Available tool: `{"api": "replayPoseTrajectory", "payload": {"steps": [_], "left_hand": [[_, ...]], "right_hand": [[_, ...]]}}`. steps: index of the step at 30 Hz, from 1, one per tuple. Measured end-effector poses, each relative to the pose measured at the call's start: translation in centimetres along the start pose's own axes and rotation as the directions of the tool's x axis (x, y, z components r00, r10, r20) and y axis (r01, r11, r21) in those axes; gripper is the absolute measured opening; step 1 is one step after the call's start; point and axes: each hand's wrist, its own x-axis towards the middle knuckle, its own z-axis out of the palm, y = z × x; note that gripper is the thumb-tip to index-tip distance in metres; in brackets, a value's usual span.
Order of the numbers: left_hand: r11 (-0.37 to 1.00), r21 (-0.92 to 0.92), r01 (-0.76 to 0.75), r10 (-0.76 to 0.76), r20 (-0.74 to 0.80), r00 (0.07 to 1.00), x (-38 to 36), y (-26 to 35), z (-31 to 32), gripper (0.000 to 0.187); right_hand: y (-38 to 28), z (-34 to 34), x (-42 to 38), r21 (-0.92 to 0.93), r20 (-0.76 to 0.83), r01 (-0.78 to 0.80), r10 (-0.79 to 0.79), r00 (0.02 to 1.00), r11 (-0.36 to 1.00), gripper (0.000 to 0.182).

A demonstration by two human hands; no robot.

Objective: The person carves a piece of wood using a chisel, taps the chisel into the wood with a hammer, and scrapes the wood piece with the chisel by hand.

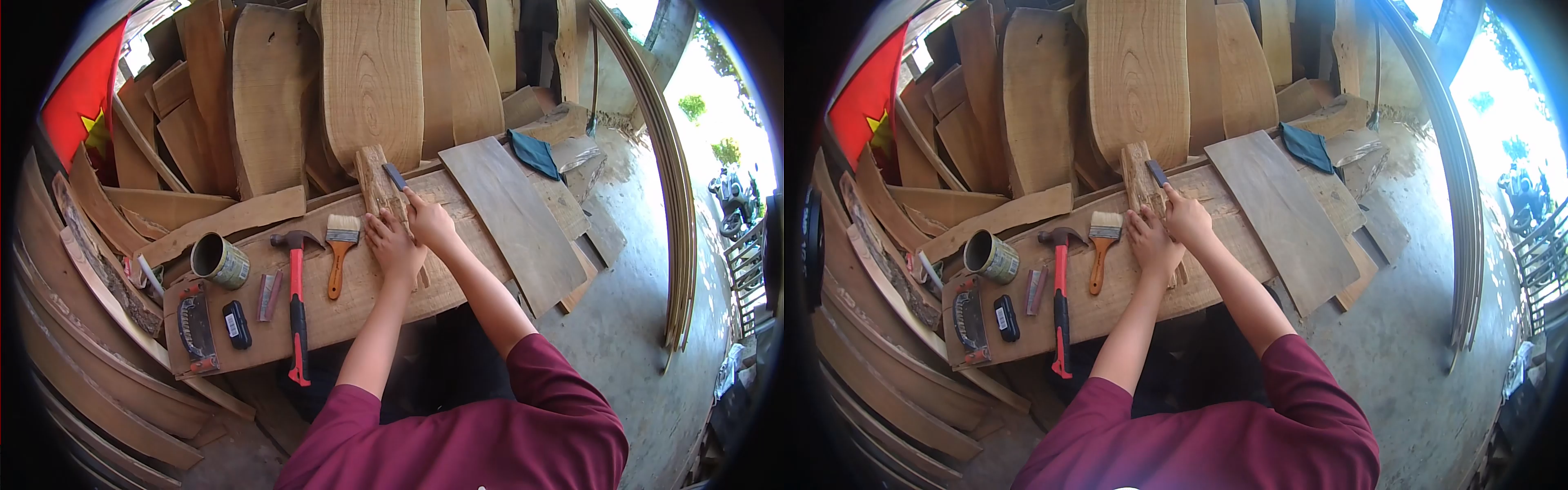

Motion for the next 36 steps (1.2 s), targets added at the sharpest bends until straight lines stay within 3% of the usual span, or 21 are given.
{"api": "replayPoseTrajectory", "payload": {"steps": [6,14,16,22,36], "left_hand": [[0.999,-0.038,-0.015,0.012,-0.07,0.997,0.2,-0.3,1.1,0.09],[1.0,0.021,-0.011,0.012,-0.029,0.999,0.0,-0.1,-0.1,0.09],[0.998,0.046,-0.034,0.039,-0.107,0.993,-0.1,0.0,0.0,0.085],[1.0,-0.002,-0.027,0.027,-0.02,0.999,-0.2,0.1,-0.4,0.087],[1.0,-0.019,-0.006,0.006,-0.009,1.0,-0.1,0.0,-0.2,0.089]], "right_hand": [[-0.1,-0.3,-1.6,0.027,0.062,-0.007,0.005,0.998,1.0,0.044],[-1.1,1.0,4.7,0.088,0.018,-0.013,0.012,1.0,0.996,0.044],[-1.0,0.5,4.6,0.065,0.041,-0.007,0.004,0.999,0.998,0.044],[0.5,0.3,1.0,0.046,0.011,0.018,-0.018,1.0,0.999,0.043],[0.0,0.1,-0.3,0.026,0.033,-0.023,0.022,0.999,0.999,0.044]]}}
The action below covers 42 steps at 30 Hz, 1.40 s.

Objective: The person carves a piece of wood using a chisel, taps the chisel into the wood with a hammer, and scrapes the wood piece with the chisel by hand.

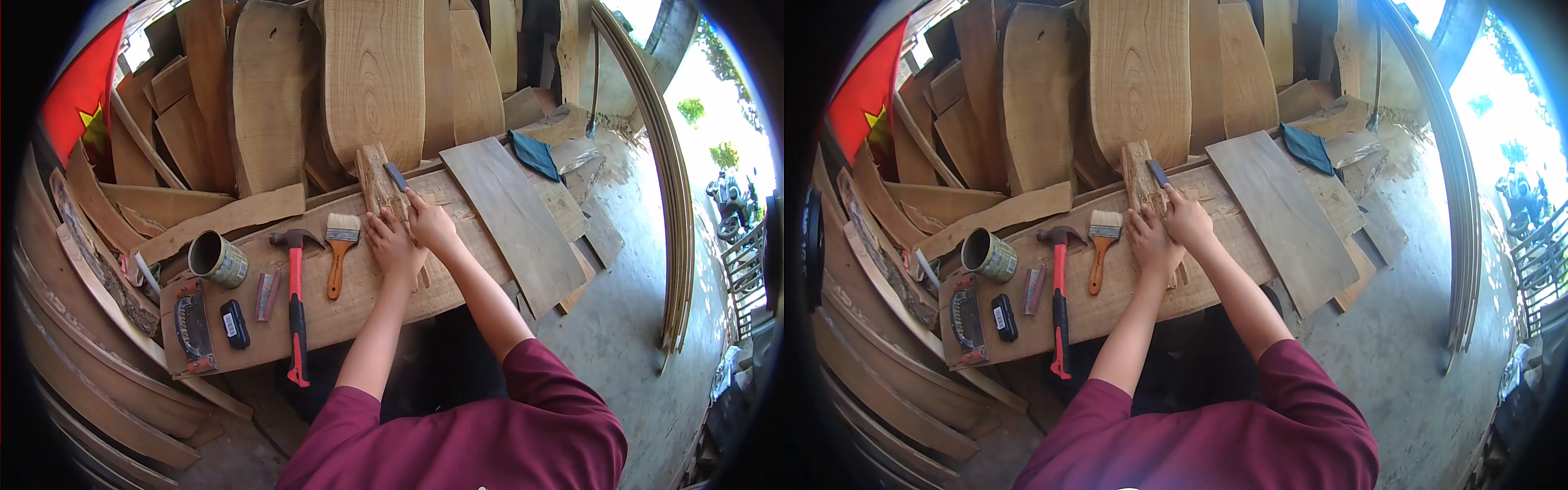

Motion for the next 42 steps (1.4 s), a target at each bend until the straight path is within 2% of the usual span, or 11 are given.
{"api": "replayPoseTrajectory", "payload": {"steps": [4,8,13,17,22,24,27,30,33,38,42], "left_hand": [[0.999,-0.029,-0.014,0.013,-0.034,0.999,0.1,-0.2,0.5,0.089],[1.0,0.017,-0.017,0.018,-0.052,0.998,0.3,-0.2,0.5,0.089],[0.999,0.036,-0.023,0.025,-0.039,0.999,0.0,-0.1,0.2,0.088],[0.999,0.041,-0.005,0.007,-0.046,0.999,0.0,-0.1,-0.1,0.089],[1.0,0.018,-0.025,0.026,-0.051,0.998,-0.1,-0.1,0.0,0.09],[1.0,-0.009,-0.021,0.021,-0.055,0.998,-0.1,0.0,0.0,0.091],[0.999,-0.029,-0.032,0.029,-0.078,0.997,-0.1,-0.2,0.5,0.091],[0.999,-0.041,-0.023,0.02,-0.056,0.998,-0.2,0.0,0.2,0.089],[0.999,-0.038,-0.006,0.005,-0.032,0.999,0.1,0.0,0.0,0.087],[0.999,-0.039,-0.006,0.005,-0.03,1.0,-0.1,0.0,0.1,0.086],[0.998,0.034,-0.043,0.046,-0.079,0.996,-0.1,-0.2,0.1,0.088]], "right_hand": [[0.5,0.0,-1.3,0.036,-0.004,0.01,-0.01,1.0,0.999,0.043],[0.5,-0.1,-1.7,0.075,-0.025,0.05,-0.048,0.999,0.996,0.043],[-0.9,0.1,2.0,0.082,0.011,-0.023,0.022,1.0,0.996,0.043],[-1.1,0.1,4.4,0.039,0.001,0.017,-0.017,1.0,0.999,0.043],[0.2,-0.1,1.5,0.022,-0.021,0.086,-0.086,0.996,0.996,0.044],[-0.4,-0.6,0.1,-0.045,0.004,0.017,-0.017,1.0,0.999,0.044],[-1.3,-0.8,0.4,-0.05,0.032,-0.023,0.024,0.999,0.998,0.044],[-1.4,0.0,3.3,-0.055,-0.022,0.031,-0.032,0.999,0.998,0.044],[-2.0,0.0,5.7,-0.062,-0.001,0.024,-0.024,1.0,0.998,0.044],[-1.6,-0.4,4.4,-0.051,-0.002,0.018,-0.019,1.0,0.999,0.044],[-0.9,-0.6,2.6,-0.026,0.031,-0.013,0.013,0.999,1.0,0.045]]}}
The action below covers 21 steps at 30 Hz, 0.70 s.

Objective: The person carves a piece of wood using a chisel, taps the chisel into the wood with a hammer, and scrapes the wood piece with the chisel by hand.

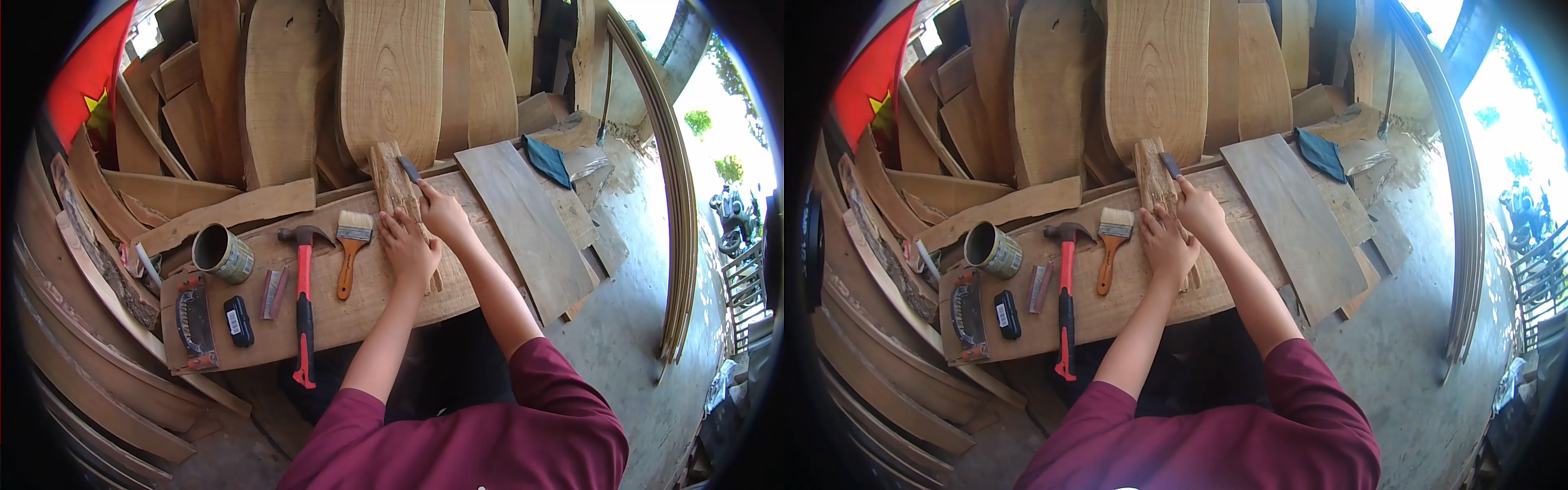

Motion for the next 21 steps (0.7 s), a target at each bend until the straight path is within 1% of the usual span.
{"api": "replayPoseTrajectory", "payload": {"steps": [5,7,9,12,15,17,18,21], "left_hand": [[1.0,-0.005,0.009,-0.009,0.011,1.0,0.0,0.2,-0.4,0.087],[1.0,0.013,0.02,-0.02,0.023,1.0,0.1,0.3,-0.3,0.087],[1.0,0.011,0.024,-0.025,0.028,0.999,0.1,0.3,-0.2,0.086],[1.0,0.009,0.022,-0.022,0.027,0.999,0.1,0.2,-0.2,0.086],[1.0,-0.001,0.016,-0.016,0.026,1.0,0.1,0.2,-0.2,0.086],[1.0,-0.01,0.011,-0.011,0.029,1.0,0.0,0.2,-0.3,0.086],[1.0,-0.013,0.006,-0.006,0.024,1.0,0.0,0.1,-0.3,0.086],[1.0,-0.011,0.009,-0.009,0.025,1.0,0.1,0.2,-0.2,0.087]], "right_hand": [[-0.4,0.8,3.2,0.039,-0.017,0.024,-0.023,1.0,0.999,0.044],[-0.8,1.1,5.2,0.045,-0.079,0.048,-0.044,0.996,0.998,0.042],[-0.7,1.3,6.2,0.041,-0.084,0.065,-0.062,0.995,0.997,0.042],[-0.9,1.0,5.9,0.019,-0.062,0.048,-0.047,0.997,0.999,0.042],[-0.2,0.8,2.8,0.029,-0.052,0.023,-0.022,0.998,0.999,0.043],[0.4,0.5,0.8,0.03,-0.016,0.027,-0.027,1.0,0.999,0.045],[0.6,0.4,0.2,0.019,-0.031,0.051,-0.051,0.998,0.998,0.045],[0.0,-0.6,0.6,0.0,0.015,0.029,-0.029,0.999,1.0,0.044]]}}
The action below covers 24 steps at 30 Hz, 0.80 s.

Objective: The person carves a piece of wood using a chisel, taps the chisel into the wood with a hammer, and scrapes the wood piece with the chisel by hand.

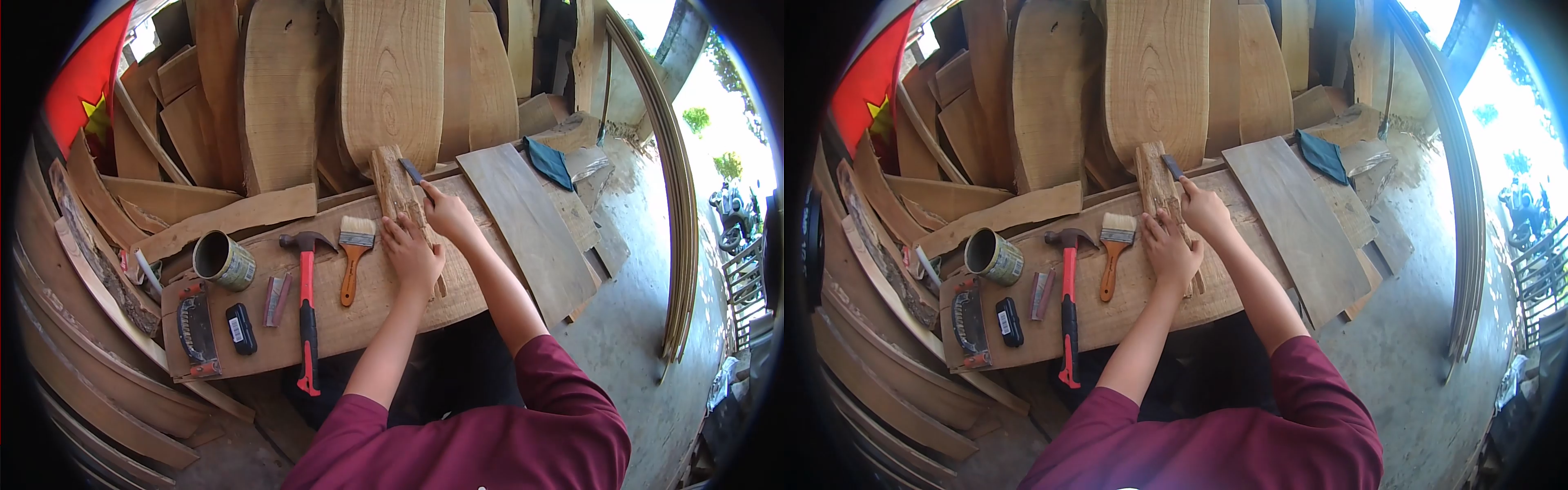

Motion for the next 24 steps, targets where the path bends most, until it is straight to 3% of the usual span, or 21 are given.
{"api": "replayPoseTrajectory", "payload": {"steps": [5,16,19,21,24], "left_hand": [[0.999,0.033,0.012,-0.013,0.012,1.0,0.1,0.1,-0.1,0.088],[0.999,0.026,0.031,-0.032,0.051,0.998,0.0,0.3,-0.2,0.087],[0.999,0.034,0.036,-0.038,0.048,0.998,0.1,0.4,-0.2,0.086],[0.999,0.019,0.034,-0.035,0.052,0.998,-0.1,0.3,-0.1,0.086],[0.999,0.012,0.033,-0.033,0.034,0.999,0.0,0.4,0.0,0.086]], "right_hand": [[0.1,-0.1,3.4,-0.006,0.0,0.031,-0.031,1.0,0.999,0.044],[1.3,0.4,2.4,0.096,-0.022,0.041,-0.039,0.999,0.995,0.043],[0.9,0.2,2.6,0.106,0.049,-0.006,0.001,0.999,0.994,0.043],[1.9,1.0,2.1,0.135,-0.035,0.06,-0.055,0.998,0.989,0.042],[2.3,0.9,1.0,0.144,-0.026,0.073,-0.07,0.997,0.987,0.042]]}}
